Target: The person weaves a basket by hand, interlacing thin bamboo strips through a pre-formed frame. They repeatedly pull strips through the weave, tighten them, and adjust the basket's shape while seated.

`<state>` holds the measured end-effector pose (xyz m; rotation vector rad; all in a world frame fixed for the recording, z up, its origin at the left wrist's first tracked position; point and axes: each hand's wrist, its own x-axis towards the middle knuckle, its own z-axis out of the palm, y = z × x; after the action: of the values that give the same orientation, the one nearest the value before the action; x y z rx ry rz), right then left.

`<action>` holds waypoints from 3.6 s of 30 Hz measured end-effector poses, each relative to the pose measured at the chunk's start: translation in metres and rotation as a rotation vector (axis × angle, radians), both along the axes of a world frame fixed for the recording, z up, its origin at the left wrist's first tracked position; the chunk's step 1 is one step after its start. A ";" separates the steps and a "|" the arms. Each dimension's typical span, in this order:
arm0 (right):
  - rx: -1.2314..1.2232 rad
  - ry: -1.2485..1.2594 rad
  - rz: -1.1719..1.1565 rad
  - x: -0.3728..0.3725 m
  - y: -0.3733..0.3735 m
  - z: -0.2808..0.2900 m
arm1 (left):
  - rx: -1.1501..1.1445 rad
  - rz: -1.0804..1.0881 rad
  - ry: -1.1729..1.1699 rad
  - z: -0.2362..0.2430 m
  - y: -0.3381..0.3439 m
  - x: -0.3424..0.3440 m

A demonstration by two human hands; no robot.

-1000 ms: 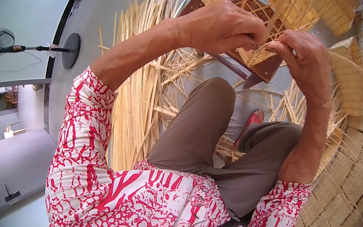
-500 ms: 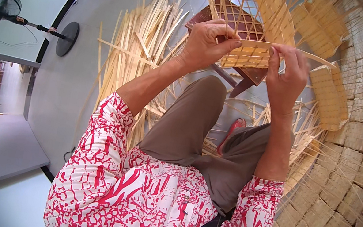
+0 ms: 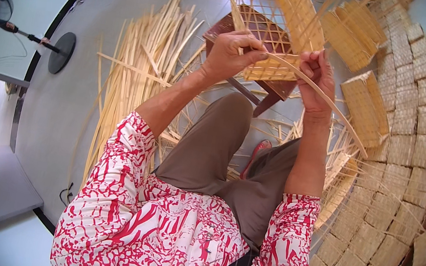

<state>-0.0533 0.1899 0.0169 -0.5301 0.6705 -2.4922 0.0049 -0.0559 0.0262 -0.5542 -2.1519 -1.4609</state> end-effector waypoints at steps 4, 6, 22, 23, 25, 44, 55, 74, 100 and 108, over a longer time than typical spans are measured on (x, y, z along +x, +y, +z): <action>0.522 0.365 -0.285 0.035 -0.028 0.048 | -0.053 -0.025 0.037 -0.005 -0.007 0.001; 0.575 0.493 -0.236 0.043 -0.028 0.057 | -0.048 -0.025 0.016 -0.004 -0.006 0.000; 0.724 0.478 -0.753 0.052 -0.021 0.065 | -0.105 -0.043 -0.036 0.012 -0.004 0.005; 0.677 0.478 -0.778 0.047 -0.018 0.060 | -0.106 -0.050 -0.040 0.013 -0.004 0.006; 0.620 0.413 -0.844 0.043 -0.013 0.053 | -0.101 -0.058 -0.022 0.012 -0.004 0.006; 0.242 -0.198 -1.074 0.010 0.009 0.042 | 0.064 0.002 0.016 -0.001 0.014 0.007; 0.354 -0.180 -1.140 0.010 0.018 0.040 | 0.193 0.059 0.035 -0.010 0.020 0.009; 1.658 1.414 -1.245 0.033 0.032 0.036 | -0.348 -0.221 -0.126 0.018 -0.087 -0.039; 1.615 0.837 -0.603 0.053 0.017 0.022 | 0.382 0.091 -0.249 -0.049 -0.072 -0.002; 1.458 0.784 -0.567 0.059 0.006 0.025 | 0.586 0.199 -0.184 -0.027 -0.023 -0.043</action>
<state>0.0061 0.1958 0.0420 -0.6975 2.8076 -1.3580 -0.0385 -0.0789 -0.0011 0.0054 -1.7100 -1.9633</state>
